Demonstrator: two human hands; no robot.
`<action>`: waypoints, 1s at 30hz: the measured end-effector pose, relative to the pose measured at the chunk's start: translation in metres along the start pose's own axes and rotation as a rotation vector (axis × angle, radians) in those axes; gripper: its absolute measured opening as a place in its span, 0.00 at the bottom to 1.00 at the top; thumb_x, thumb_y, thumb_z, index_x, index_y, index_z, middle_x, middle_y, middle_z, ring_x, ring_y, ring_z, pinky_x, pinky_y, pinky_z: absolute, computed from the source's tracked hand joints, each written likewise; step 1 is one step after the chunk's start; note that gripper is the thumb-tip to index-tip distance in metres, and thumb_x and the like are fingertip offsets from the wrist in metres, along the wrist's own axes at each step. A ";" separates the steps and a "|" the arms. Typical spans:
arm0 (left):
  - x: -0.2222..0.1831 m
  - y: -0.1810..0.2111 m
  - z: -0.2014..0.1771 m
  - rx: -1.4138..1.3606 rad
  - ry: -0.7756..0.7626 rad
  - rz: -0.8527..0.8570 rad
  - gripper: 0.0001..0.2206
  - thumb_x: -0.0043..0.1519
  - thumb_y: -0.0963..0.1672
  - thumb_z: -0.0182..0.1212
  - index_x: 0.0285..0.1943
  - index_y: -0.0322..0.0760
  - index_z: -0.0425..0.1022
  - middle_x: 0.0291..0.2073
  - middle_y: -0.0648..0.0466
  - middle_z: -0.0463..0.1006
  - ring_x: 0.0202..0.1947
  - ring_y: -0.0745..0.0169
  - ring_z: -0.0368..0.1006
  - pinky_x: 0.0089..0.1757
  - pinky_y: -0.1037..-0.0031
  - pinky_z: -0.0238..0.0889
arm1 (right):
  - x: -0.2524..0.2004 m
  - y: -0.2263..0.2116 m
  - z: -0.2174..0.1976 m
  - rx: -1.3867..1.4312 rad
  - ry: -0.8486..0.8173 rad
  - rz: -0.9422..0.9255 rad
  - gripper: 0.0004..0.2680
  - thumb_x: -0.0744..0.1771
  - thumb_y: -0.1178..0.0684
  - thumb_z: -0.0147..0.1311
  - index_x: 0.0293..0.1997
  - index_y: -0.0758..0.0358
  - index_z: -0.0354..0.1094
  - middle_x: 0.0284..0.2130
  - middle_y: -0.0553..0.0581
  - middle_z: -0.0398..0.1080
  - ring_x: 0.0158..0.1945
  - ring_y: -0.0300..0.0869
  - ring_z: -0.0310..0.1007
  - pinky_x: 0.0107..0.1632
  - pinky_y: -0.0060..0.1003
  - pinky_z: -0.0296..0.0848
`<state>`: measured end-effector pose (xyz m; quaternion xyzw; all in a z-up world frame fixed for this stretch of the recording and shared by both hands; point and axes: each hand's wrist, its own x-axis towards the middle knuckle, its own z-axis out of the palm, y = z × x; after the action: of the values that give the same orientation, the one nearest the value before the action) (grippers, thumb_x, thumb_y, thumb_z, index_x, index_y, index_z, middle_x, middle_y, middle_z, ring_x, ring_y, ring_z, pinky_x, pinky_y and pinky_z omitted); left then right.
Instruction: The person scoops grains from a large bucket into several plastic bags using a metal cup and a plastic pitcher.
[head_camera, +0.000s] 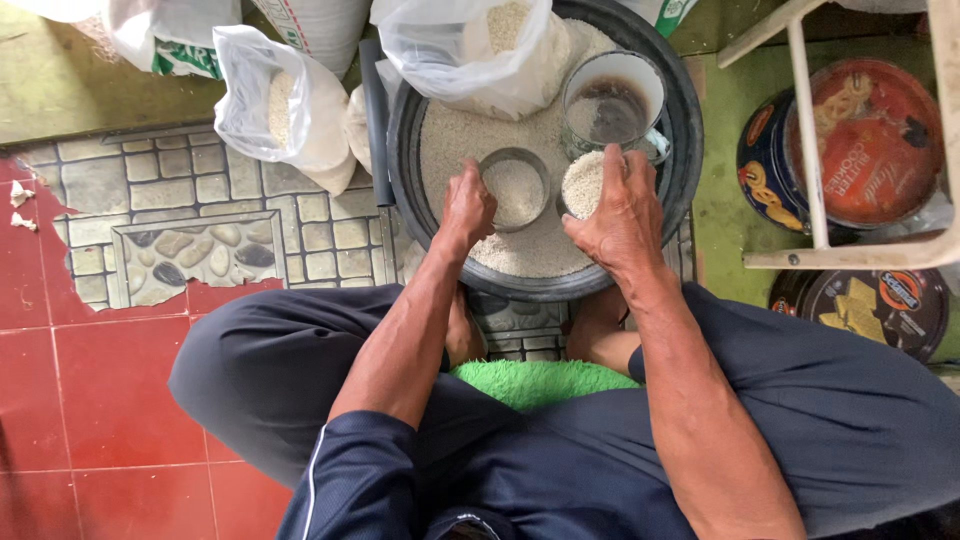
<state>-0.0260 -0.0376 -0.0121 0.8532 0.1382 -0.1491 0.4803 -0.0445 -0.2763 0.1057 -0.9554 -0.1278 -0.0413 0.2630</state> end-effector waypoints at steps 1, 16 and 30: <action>-0.002 0.001 0.000 -0.001 -0.019 -0.024 0.15 0.58 0.38 0.43 0.55 0.30 0.59 0.17 0.37 0.77 0.12 0.45 0.76 0.18 0.59 0.74 | -0.002 -0.003 -0.004 0.014 -0.013 0.010 0.38 0.53 0.52 0.75 0.67 0.78 0.56 0.50 0.75 0.61 0.55 0.72 0.67 0.48 0.68 0.75; -0.058 0.111 0.010 -1.005 -0.179 -0.218 0.28 0.63 0.60 0.59 0.58 0.37 0.75 0.43 0.43 0.76 0.39 0.44 0.78 0.40 0.45 0.77 | 0.008 -0.046 -0.054 0.126 -0.038 -0.171 0.39 0.53 0.51 0.75 0.68 0.77 0.54 0.54 0.74 0.61 0.58 0.71 0.67 0.51 0.68 0.74; -0.048 0.117 0.038 -1.091 0.099 -0.486 0.17 0.51 0.50 0.69 0.40 0.33 0.79 0.30 0.44 0.75 0.29 0.46 0.76 0.25 0.50 0.74 | -0.033 0.001 -0.030 0.947 -0.085 0.464 0.41 0.63 0.30 0.66 0.77 0.69 0.45 0.54 0.65 0.61 0.61 0.60 0.61 0.62 0.64 0.69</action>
<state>-0.0303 -0.1333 0.0783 0.4334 0.4083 -0.1225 0.7940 -0.0766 -0.3005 0.1262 -0.7360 0.0719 0.1191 0.6625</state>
